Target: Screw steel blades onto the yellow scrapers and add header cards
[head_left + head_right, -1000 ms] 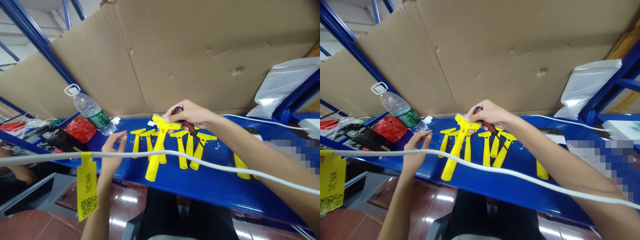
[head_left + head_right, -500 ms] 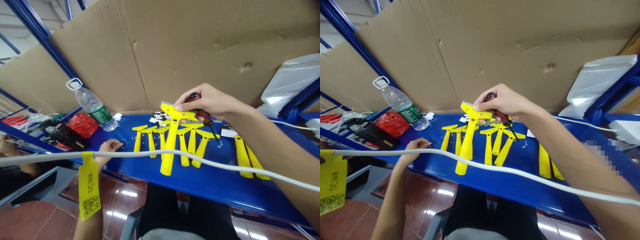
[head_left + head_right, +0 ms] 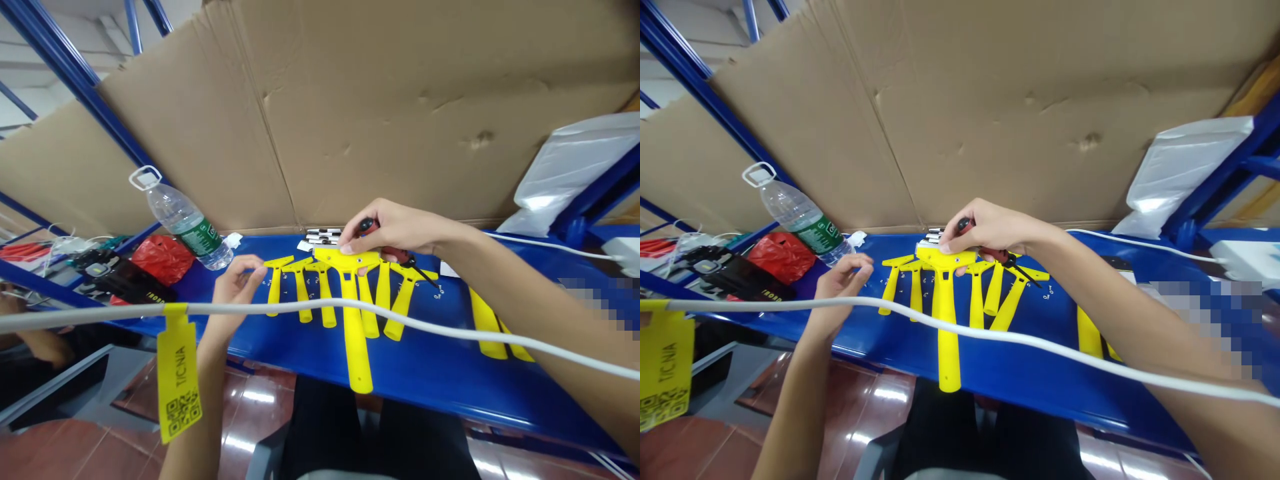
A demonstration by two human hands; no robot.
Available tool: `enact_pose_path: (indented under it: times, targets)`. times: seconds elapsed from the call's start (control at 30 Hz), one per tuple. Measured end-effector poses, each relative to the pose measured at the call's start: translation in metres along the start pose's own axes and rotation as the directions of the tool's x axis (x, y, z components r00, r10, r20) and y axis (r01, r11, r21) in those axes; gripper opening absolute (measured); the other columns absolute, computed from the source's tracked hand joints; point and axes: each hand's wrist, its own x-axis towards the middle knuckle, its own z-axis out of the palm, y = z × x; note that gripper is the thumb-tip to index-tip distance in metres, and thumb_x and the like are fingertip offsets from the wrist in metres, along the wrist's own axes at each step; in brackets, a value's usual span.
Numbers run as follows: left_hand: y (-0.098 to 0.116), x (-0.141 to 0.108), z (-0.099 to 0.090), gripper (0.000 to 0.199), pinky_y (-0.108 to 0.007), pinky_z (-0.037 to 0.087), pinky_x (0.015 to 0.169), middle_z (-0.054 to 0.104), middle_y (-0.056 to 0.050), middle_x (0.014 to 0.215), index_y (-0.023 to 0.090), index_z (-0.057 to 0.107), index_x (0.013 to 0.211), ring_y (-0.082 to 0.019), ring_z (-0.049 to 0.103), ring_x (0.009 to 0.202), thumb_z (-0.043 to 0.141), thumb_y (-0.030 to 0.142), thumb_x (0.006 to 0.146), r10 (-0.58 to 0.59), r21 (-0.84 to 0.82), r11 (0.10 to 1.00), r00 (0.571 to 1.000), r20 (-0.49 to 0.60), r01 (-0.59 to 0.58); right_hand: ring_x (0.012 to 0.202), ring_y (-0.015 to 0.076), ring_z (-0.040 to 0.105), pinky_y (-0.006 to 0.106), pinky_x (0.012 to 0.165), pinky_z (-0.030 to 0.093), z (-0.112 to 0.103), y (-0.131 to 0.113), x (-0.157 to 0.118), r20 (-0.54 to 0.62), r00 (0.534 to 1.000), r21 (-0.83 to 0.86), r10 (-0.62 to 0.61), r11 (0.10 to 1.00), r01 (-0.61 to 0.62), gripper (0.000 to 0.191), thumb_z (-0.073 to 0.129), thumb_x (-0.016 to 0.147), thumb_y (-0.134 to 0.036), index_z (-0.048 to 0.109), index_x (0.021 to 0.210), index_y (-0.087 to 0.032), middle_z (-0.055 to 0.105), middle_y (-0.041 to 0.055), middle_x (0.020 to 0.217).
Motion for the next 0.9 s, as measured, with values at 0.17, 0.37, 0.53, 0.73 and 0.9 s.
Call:
enact_pose_path:
  times: [0.17,0.37,0.53,0.73,0.9]
  targets:
    - [0.065,0.016,0.046,0.016,-0.046,0.058,0.107,0.074,-0.011,0.123,0.023,0.076,0.099,-0.026,0.071,0.122,0.074,0.036,0.108,0.339,-0.150,0.936,0.931,0.136,-0.319,0.037,0.0078,0.048,0.018,0.032,0.036,0.005,0.001,0.002,0.068,0.998,0.003,-0.016,1.000,0.016,0.025,0.092,0.087,-0.042,0.091,0.100,-0.020,0.069,-0.0001,0.059]
    - [0.077,0.030,0.064,0.011,-0.043,0.059,0.105,0.076,-0.009,0.116,0.022,0.077,0.100,-0.023,0.073,0.114,0.077,0.029,0.107,0.391,-0.168,0.918,0.893,0.222,-0.360,0.036,0.0080,0.047,0.018,0.032,0.034,0.004,-0.001,0.000,0.052,0.998,0.007,-0.033,0.999,0.033,0.028,0.095,0.084,-0.044,0.090,0.097,-0.020,0.061,-0.0036,0.053]
    - [0.063,0.032,0.063,0.017,-0.043,0.060,0.102,0.079,-0.010,0.112,0.021,0.079,0.097,-0.024,0.075,0.112,0.082,0.037,0.103,0.301,-0.248,0.940,0.916,0.265,-0.236,0.037,0.0076,0.048,0.018,0.032,0.034,0.003,0.002,0.002,0.052,0.998,0.006,-0.028,1.000,0.028,0.036,0.098,0.081,-0.051,0.090,0.096,-0.020,0.065,-0.0015,0.057]
    - [0.050,0.039,0.076,0.034,-0.038,0.065,0.084,0.081,-0.010,0.103,0.018,0.078,0.104,-0.022,0.078,0.092,0.090,0.049,0.094,0.144,-0.407,0.913,0.929,0.340,0.007,0.036,0.0078,0.049,0.018,0.032,0.036,0.004,0.005,0.005,0.061,0.998,-0.007,-0.026,1.000,0.027,0.032,0.095,0.085,-0.049,0.090,0.098,-0.020,0.069,0.0000,0.059]
    - [0.073,0.023,0.071,0.024,-0.040,0.066,0.090,0.079,-0.014,0.126,0.022,0.076,0.123,-0.025,0.077,0.112,0.075,0.040,0.108,0.296,-0.128,0.949,0.954,0.039,-0.289,0.036,0.0084,0.049,0.019,0.033,0.036,0.003,0.003,0.005,-0.030,0.999,0.015,-0.014,1.000,0.015,0.020,0.091,0.089,-0.038,0.089,0.096,-0.019,0.069,0.0002,0.059]
